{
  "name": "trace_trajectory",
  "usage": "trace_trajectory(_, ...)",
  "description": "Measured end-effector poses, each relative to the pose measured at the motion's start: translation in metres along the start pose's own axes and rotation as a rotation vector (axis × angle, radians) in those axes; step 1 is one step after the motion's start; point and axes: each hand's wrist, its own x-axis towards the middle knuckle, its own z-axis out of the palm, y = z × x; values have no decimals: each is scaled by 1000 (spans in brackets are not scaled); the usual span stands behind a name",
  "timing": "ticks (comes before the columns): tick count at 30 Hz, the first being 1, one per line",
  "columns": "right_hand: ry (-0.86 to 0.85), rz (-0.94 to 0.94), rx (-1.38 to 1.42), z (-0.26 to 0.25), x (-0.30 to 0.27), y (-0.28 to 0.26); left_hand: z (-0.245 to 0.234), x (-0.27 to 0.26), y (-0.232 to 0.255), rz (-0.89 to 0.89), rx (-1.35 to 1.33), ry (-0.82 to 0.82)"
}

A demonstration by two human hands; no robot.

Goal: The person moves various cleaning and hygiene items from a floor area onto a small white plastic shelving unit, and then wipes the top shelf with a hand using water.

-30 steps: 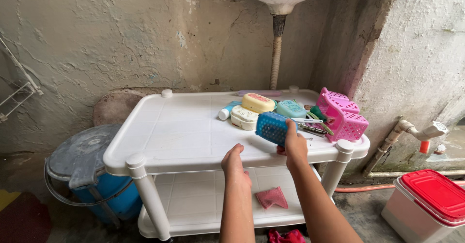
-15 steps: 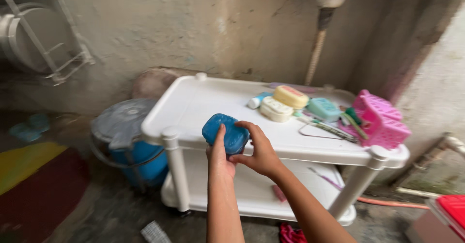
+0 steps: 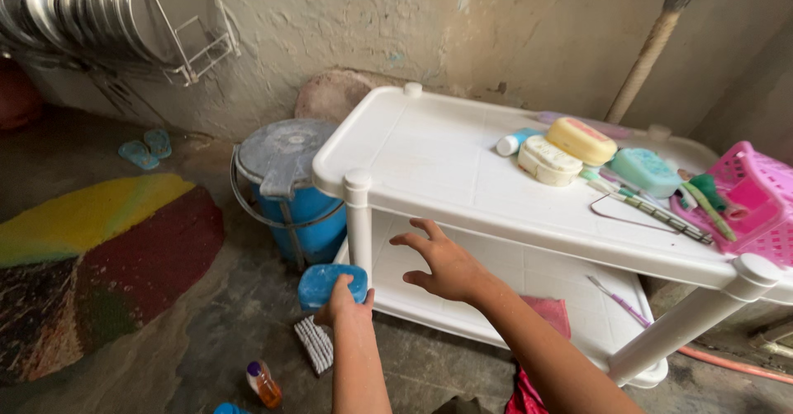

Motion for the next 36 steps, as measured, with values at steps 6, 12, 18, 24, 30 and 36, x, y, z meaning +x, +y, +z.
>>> trace_trajectory(6,-87,-3,-98,18,6,6,-45,41,-48,-94,155,196)
trace_trajectory(12,-135,5,-152,26,9,21,-77,106,-84,-107,154,298)
trace_trajectory(18,-169,17,-204,39,9,39,-129,177,-135,-132,137,390)
trace_trajectory(24,-200,1,-220,48,11,36,-164,204,-152,-172,253,492)
trace_trajectory(30,-228,36,-239,50,12,36,-188,220,-132,-108,255,396)
trace_trajectory(36,-315,96,-283,60,8,32,-176,231,-117,-237,352,131)
